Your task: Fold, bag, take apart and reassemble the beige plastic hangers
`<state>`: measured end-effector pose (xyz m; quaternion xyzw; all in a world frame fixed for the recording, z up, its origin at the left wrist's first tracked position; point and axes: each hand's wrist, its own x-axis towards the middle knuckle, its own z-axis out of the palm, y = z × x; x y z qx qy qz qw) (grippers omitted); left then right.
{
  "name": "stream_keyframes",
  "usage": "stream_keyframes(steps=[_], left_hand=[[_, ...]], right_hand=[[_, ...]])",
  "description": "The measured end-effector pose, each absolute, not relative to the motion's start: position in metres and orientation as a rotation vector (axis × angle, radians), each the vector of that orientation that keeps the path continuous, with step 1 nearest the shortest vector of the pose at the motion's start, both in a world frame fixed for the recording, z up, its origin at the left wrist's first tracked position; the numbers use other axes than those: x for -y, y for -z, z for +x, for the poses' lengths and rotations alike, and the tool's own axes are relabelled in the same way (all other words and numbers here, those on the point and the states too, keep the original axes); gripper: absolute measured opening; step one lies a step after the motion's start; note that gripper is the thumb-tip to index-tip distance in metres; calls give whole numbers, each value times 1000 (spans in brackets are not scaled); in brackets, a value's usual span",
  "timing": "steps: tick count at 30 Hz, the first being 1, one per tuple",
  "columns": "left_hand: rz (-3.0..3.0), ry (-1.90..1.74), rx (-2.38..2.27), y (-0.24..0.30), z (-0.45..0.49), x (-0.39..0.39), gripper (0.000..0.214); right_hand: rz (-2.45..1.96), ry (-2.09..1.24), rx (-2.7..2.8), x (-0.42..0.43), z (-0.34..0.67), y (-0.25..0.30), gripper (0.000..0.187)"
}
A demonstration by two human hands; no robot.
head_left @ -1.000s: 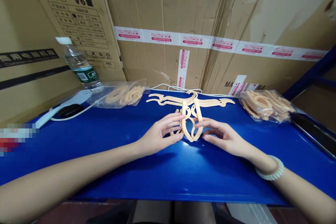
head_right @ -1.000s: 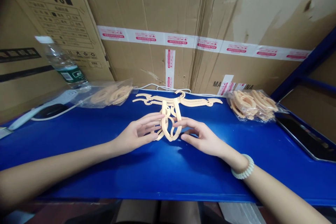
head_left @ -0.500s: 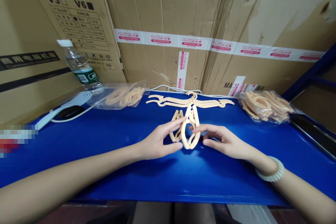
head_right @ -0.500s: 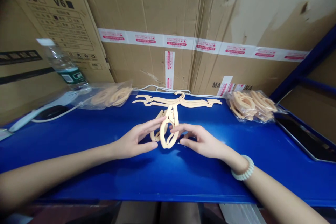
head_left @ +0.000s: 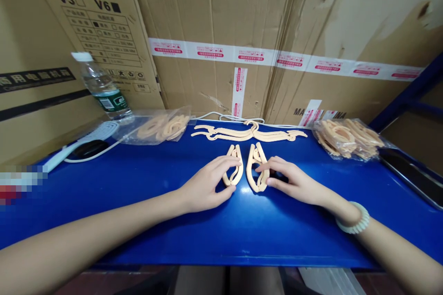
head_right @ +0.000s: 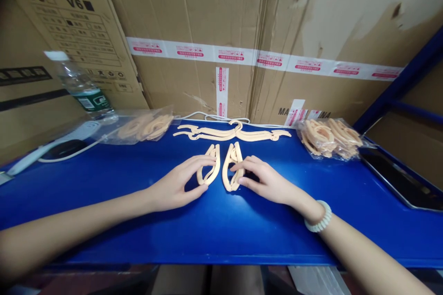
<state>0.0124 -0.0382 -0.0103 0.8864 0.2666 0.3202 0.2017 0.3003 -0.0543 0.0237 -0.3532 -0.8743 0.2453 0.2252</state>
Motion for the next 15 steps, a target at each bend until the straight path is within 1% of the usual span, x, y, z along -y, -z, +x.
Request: stream_keyframes(steps=[4,10,15], left_hand=[[2494,-889,-730,10,12,39,43],[2455,-878,-737,9,12,36,41],[2426,-882,-752,9,12,35,43]], right_hand=[[-1057,-488,2547,54,301,-22,37],[-1060,-424,2538,52,303,-20,44],[-1078,-416,2451,49,303,-18,37]])
